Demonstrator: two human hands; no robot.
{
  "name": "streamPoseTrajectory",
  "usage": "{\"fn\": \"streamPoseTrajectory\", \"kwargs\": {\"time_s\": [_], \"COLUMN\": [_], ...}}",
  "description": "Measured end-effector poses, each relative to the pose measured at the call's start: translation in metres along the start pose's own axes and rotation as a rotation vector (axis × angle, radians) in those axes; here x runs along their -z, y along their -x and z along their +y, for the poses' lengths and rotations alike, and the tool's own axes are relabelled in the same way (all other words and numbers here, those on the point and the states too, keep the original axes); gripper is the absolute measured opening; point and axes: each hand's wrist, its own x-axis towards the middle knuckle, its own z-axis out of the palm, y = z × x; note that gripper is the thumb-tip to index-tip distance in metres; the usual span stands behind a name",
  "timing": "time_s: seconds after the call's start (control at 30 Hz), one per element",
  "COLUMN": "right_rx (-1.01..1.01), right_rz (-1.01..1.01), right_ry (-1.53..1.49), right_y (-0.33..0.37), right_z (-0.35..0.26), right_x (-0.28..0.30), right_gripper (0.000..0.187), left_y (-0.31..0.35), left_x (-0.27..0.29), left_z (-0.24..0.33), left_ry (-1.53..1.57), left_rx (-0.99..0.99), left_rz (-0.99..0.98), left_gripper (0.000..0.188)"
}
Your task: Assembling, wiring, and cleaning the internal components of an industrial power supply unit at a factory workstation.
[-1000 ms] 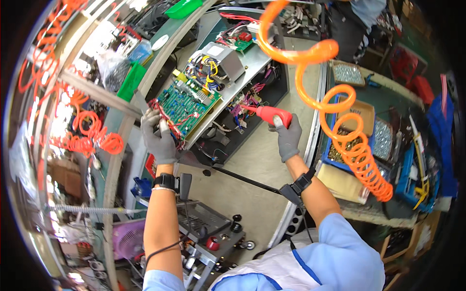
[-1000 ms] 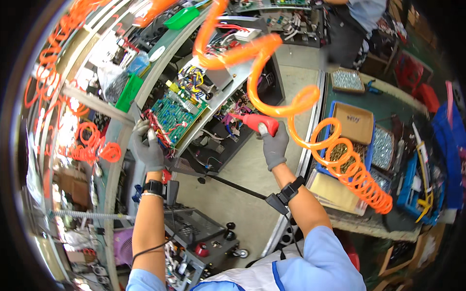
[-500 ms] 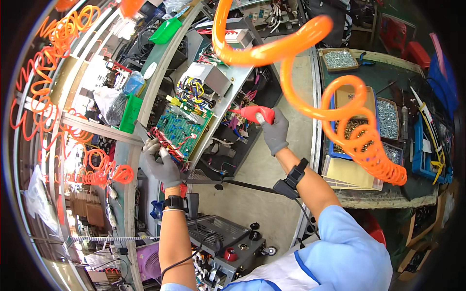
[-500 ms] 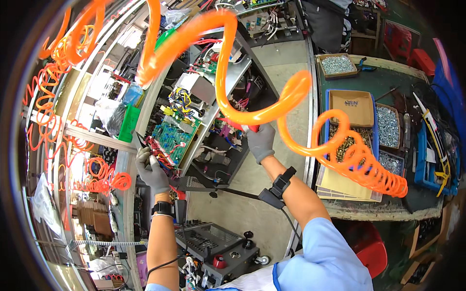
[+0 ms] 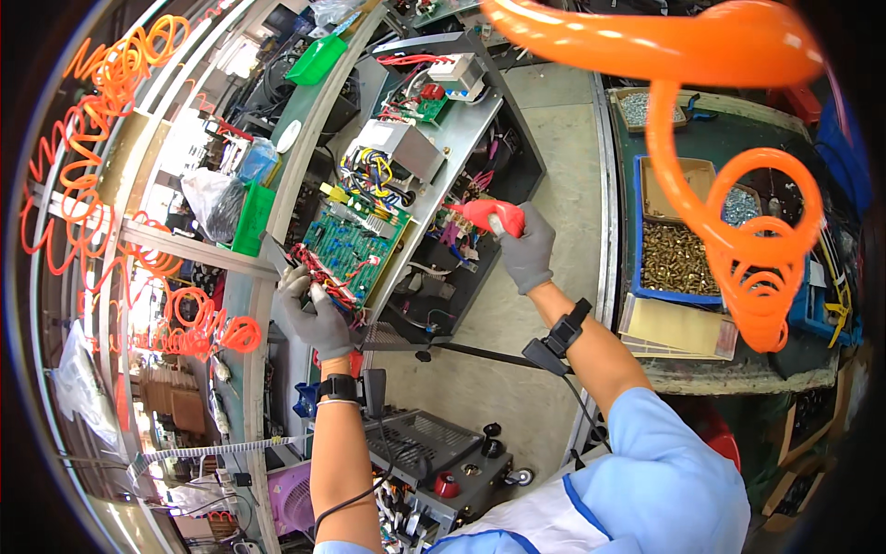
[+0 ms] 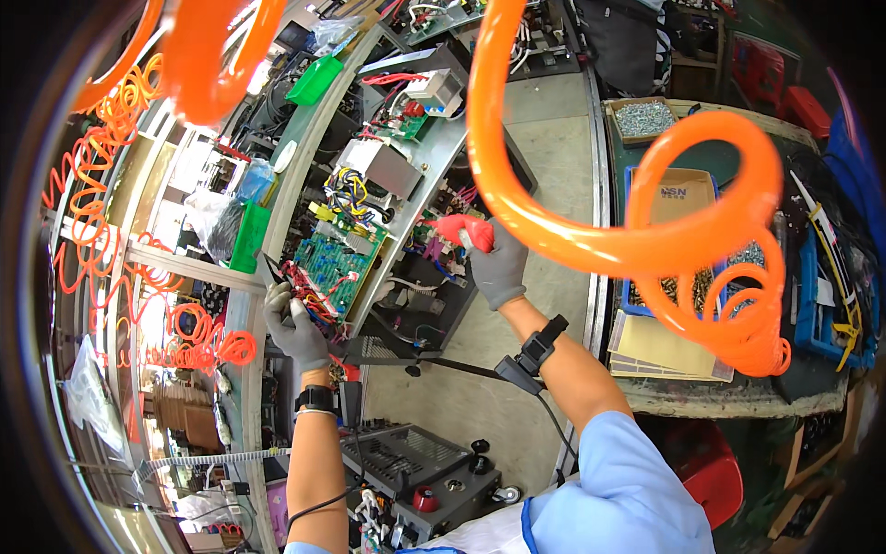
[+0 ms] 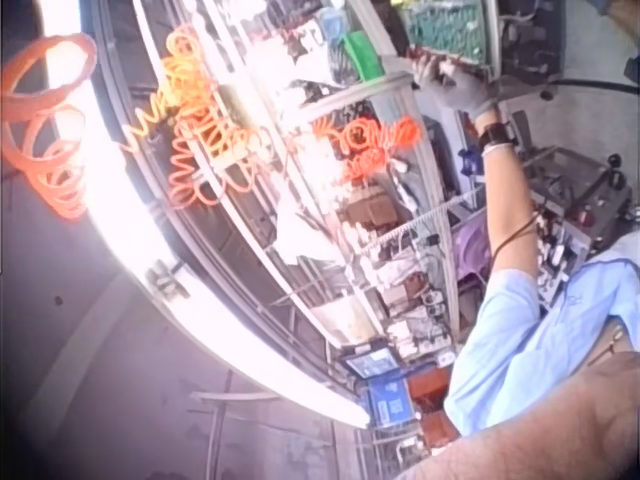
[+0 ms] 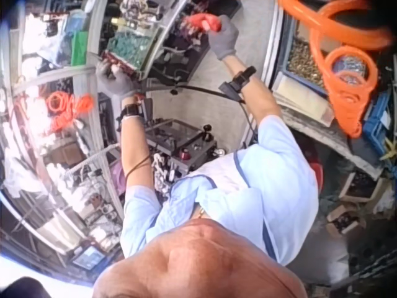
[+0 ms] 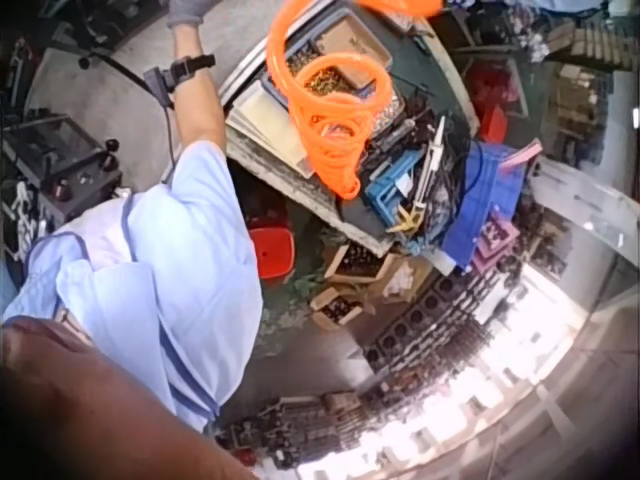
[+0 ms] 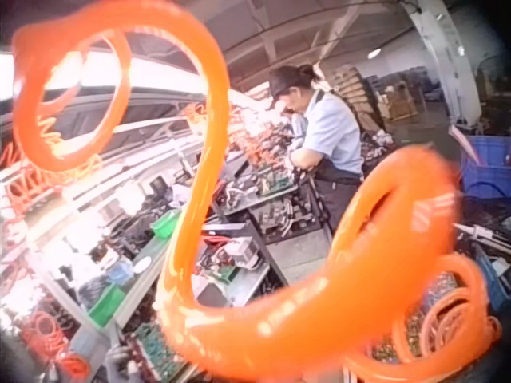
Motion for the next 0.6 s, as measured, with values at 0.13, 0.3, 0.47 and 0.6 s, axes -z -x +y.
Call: {"fn": "streamPoseTrajectory", "kwargs": {"time_s": [0.13,0.3,0.47,0.6], "right_rx": [0.030,-0.031,-0.122,-0.036], "right_rz": [0.027,0.057,0.016,-0.002], "right_ry": [0.031,-0.109,-0.067,0.046], "right_y": [-0.004,0.001,0.001,0.007], "right_z": [0.010,0.001,0.003,0.005], "right_x": [-0.003,-0.006,-0.003,0.007], "right_gripper": [0.021,0.021,0.030,0.026], "left_y": [0.002,0.001,0.003,0.004], "left_x": [-0.004,-0.004,-0.001,-0.003], "left_z": [0.002,0.001,-0.002,-0.005], "left_ry": [0.033,0.055,0.022,0.051], "left_rx": [0.015,0.012,-0.004,0.001], "left_rz": [-0.011,0.036,-0.018,-0.009], "left_gripper": [0.015,0.015,0.014,0.013]}}
